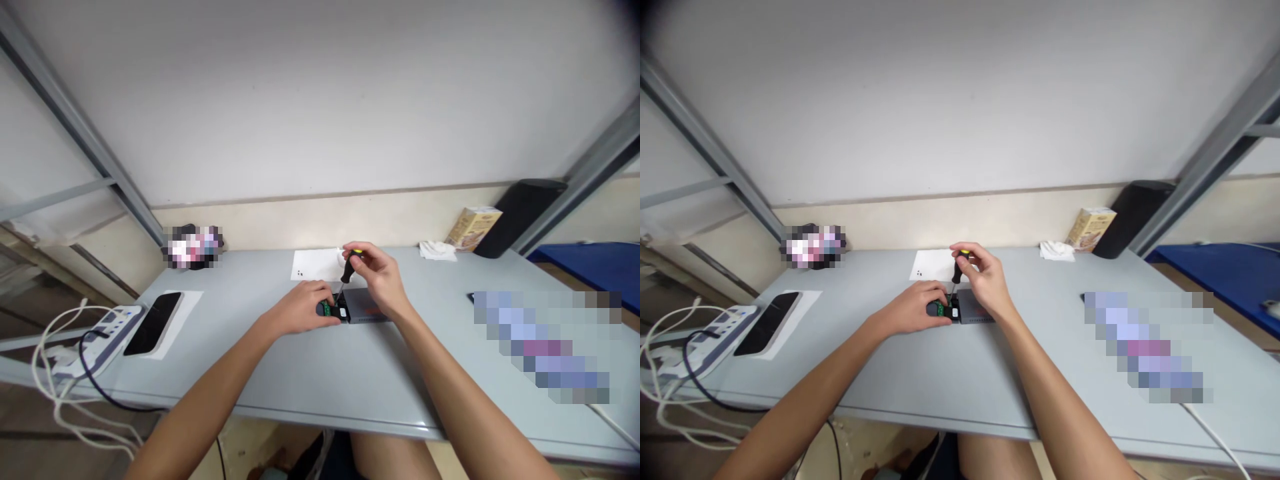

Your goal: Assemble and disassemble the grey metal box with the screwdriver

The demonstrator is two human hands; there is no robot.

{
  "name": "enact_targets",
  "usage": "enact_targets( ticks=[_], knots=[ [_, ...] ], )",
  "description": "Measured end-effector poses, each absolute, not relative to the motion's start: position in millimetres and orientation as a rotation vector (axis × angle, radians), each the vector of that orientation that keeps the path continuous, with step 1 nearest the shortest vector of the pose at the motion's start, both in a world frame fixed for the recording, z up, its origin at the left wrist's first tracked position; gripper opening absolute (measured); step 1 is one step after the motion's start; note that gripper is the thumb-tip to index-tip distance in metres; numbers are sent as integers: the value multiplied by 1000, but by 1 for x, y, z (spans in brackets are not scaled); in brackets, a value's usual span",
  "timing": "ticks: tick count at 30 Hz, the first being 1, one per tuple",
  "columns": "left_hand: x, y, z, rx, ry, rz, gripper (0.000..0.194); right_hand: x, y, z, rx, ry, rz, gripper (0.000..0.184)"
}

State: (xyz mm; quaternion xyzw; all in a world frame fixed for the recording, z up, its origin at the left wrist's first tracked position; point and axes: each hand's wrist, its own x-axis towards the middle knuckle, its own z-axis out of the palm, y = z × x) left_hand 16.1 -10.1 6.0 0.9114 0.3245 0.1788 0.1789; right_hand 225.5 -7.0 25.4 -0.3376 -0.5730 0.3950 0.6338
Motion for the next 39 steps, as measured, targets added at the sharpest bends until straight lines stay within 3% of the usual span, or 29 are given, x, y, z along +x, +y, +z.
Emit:
enact_targets(
  ticks=[9, 15, 19, 24, 29, 34, 39],
  knots=[
    [16, -10, 6, 2592, 902, 509, 24, 225, -9, 26, -804, -1331, 813, 22],
    [16, -10, 6, 2590, 915, 514, 25, 226, -8, 26, -742, -1315, 886, 31],
    [15, -10, 5, 2599, 909, 504, 25, 226, -7, 26, -824, -1351, 766, 22],
    [16, -10, 5, 2591, 928, 507, 25, 225, -7, 25, -742, -1300, 942, 29],
    [16, -10, 6, 2590, 921, 500, 25, 225, -7, 25, -802, -1337, 815, 24],
    [15, -10, 6, 2603, 922, 484, 26, 225, -5, 25, -710, -1289, 974, 28],
    [16, -9, 7, 2607, 957, 471, 31, 222, -6, 25, -762, -1308, 912, 25]
  ],
)
